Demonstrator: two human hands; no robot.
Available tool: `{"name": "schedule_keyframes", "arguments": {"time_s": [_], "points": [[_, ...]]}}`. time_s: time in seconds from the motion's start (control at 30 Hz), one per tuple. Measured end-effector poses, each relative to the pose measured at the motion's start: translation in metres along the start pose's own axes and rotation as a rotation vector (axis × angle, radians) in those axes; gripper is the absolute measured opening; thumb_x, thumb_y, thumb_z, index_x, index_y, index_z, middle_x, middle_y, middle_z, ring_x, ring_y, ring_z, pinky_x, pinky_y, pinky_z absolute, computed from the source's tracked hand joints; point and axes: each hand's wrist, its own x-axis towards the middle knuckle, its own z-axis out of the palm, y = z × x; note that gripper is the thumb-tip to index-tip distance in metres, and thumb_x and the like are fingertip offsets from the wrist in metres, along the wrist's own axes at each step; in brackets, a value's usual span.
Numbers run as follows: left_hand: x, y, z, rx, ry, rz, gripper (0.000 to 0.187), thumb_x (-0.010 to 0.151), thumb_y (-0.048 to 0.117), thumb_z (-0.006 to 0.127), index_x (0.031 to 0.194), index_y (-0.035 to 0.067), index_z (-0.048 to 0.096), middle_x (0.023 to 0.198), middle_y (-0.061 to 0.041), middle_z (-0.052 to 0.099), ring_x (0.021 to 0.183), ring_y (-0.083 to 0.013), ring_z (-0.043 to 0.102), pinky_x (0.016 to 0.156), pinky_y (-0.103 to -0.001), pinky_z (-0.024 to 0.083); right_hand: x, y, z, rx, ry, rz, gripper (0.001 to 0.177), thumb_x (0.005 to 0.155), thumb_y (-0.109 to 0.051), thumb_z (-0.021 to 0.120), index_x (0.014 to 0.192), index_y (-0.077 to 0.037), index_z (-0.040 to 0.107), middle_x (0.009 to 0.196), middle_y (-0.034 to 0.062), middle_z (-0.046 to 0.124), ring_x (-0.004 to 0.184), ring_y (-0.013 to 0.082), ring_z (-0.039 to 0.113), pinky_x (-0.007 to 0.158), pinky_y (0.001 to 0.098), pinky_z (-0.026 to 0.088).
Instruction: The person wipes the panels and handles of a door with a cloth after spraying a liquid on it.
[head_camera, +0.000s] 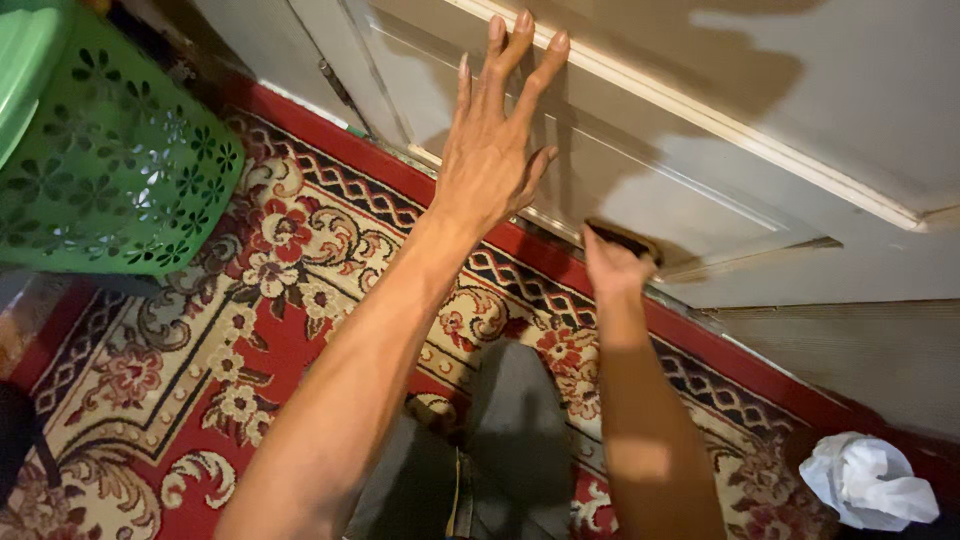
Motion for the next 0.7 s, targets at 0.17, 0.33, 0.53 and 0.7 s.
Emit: {"name": "schedule_keyframes", "arguments": {"time_s": [0.17,0.33,0.53,0.7], "points": [[0.002,0.002,-0.002,0.026,-0.005,0.011,0.111,0.084,0.017,0.091,0.168,0.024,0.019,0.173,-0.011,0.015,0.163,-0.0369,0.010,0.134,-0.064,0.018,-0.022,0.035,0.047,-0.007,-0.115,0.078,0.073,0.102,-0.049,0.024,0.157,-0.002,0.034,0.164,0.0211,0.032,0.153,0.0410,0.025,0.124,0.0627,0.009],[0.002,0.003,-0.003,0.026,-0.030,0.005,0.110,0.084,0.016,0.091,0.168,0.024,0.020,0.174,-0.010,0.014,0.163,-0.0371,0.010,0.133,-0.063,0.019,-0.095,-0.001,0.127,-0.040,-0.347,0.042,0.063,0.113,-0.043,0.027,0.165,-0.007,0.027,0.176,0.0065,0.015,0.163,0.0207,0.008,0.136,0.0554,0.013],[0.001,0.001,0.002,0.019,0.005,0.019,0.112,0.083,0.010,0.088,0.168,0.025,0.017,0.174,-0.010,0.012,0.164,-0.0372,0.010,0.133,-0.063,0.020,-0.140,-0.042,0.157,-0.028,-0.089,-0.120,0.072,0.109,-0.053,0.018,0.155,0.001,0.027,0.165,0.0305,0.024,0.154,0.0437,0.022,0.128,0.0669,0.020],[0.001,0.001,0.006,0.022,-0.003,0.009,0.116,0.081,0.007,0.087,0.168,0.026,0.013,0.175,-0.011,0.008,0.163,-0.0380,0.008,0.134,-0.063,0.018,-0.083,-0.031,0.098,-0.204,-0.166,-0.262,0.069,0.101,-0.051,0.024,0.153,-0.008,0.041,0.159,0.0220,0.042,0.148,0.0361,0.041,0.121,0.0602,0.036]]}}
